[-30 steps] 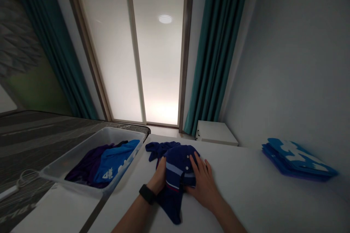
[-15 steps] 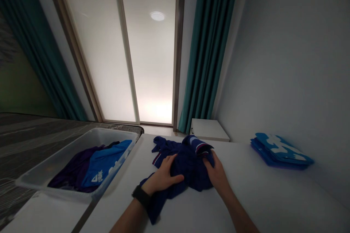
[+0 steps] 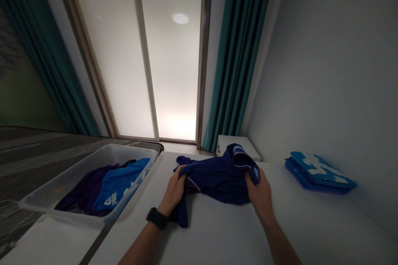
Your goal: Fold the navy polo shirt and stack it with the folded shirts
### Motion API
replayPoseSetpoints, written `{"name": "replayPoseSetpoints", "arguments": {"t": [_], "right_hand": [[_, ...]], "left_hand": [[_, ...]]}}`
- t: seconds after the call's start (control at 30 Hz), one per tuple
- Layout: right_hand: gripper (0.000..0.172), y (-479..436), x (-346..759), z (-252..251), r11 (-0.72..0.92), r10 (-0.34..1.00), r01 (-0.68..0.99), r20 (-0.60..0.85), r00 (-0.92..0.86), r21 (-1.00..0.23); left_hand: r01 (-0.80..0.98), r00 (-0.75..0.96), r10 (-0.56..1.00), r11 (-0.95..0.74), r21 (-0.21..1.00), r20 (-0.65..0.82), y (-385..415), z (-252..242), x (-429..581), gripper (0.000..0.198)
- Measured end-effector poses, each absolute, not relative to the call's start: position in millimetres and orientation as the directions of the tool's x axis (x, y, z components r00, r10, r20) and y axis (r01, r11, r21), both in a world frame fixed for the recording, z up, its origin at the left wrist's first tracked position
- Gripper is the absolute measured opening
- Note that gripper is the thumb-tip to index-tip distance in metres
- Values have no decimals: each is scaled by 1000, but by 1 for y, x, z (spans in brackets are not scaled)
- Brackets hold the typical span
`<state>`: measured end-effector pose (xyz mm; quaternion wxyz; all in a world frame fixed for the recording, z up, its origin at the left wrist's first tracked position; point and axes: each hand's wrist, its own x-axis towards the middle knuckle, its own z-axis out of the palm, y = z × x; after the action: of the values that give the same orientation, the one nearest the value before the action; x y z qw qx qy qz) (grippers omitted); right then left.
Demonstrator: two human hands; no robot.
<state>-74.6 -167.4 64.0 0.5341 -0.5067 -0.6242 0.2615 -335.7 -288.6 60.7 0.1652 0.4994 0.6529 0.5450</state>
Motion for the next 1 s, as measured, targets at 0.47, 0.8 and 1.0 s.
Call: {"name": "replayPoseSetpoints", "arguments": {"t": [0.47,0.8,1.0], "right_hand": [[51,-199,-100,52,599,790,480,376,-484,-642],[29,-202,-110,52,503,833,398,307,-461,-767],[44,-196,-102,52,572,817,441,428,-387,-692]], "left_hand": [[767,-588,469,66,638,659,-291,54,-348,38],[835,-244,908,18,550,341,-295,58,-298,80],[770,-410,895,236,592,176,-288,47,-329,43]]}}
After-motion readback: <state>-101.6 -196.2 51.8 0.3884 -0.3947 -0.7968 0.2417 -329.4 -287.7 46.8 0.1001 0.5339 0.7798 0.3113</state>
